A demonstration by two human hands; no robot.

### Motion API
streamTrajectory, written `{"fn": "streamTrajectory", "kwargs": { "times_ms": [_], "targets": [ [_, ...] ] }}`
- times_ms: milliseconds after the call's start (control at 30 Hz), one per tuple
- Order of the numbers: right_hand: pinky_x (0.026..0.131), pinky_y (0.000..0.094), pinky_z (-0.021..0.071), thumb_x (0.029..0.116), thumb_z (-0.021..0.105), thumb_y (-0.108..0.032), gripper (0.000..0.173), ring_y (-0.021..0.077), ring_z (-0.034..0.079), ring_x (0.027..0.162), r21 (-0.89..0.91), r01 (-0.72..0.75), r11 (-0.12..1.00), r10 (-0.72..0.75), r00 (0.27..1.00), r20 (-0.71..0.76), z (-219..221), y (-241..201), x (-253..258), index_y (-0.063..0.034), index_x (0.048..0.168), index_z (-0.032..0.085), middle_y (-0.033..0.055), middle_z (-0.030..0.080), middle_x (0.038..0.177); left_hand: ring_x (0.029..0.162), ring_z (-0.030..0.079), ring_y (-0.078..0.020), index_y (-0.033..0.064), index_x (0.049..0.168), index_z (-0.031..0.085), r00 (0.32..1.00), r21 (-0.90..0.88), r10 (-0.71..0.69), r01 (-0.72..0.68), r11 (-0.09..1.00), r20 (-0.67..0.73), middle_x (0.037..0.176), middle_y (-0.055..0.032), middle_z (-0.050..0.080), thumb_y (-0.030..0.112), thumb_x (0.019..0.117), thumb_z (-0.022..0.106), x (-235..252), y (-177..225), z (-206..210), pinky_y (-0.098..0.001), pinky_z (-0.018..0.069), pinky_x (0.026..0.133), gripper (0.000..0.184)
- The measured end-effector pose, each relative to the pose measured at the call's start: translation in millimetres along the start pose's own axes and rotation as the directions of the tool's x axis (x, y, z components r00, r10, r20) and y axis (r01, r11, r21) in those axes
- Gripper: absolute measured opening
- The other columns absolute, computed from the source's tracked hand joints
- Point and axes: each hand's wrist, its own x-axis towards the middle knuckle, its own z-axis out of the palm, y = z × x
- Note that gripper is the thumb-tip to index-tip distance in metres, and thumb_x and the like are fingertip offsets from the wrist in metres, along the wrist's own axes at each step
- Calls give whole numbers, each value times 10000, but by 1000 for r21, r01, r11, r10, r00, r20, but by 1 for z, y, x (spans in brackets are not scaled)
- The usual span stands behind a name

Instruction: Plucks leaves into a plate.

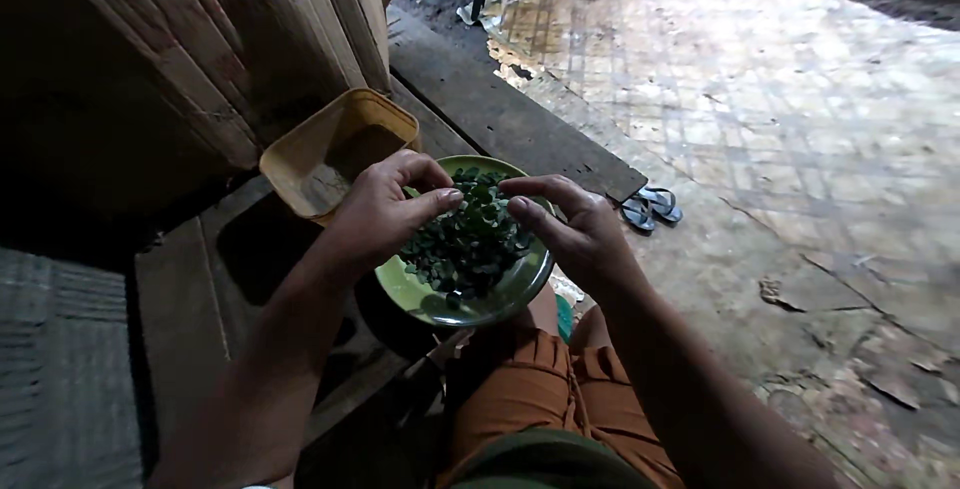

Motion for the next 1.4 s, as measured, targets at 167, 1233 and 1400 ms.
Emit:
{"fn": "streamTrajectory", "kwargs": {
  "times_ms": [167,1233,1400],
  "targets": [
    [851,277,557,1009,613,-271,283,44,652,1001,78,-73,994,69,996,49,1,0,-4,-142,1236,722,-15,692,1148,848,644,-39,112,980,686,998,-162,-56,49,986,-40,958,29,675,126,942,709,-1,7,2,-196,550,751,47],
    [701,221,542,978,662,-184,98,0,636,777,80,-60,995,47,987,151,-1,-3,6,-111,1001,722,-51,691,873,818,659,-57,75,1097,667,989,-527,-108,143,838,98,934,0,685,-18,944,655,-2,2,33,-210,573,742,180],
    [735,219,549,967,656,-181,101,-6,647,823,101,-53,993,38,989,144,-4,-5,7,-123,1015,723,-64,699,909,770,647,-52,92,1082,671,979,-549,-140,198,812,147,903,1,682,2,954,643,-2,1,32,-203,562,689,159]
  ]
}}
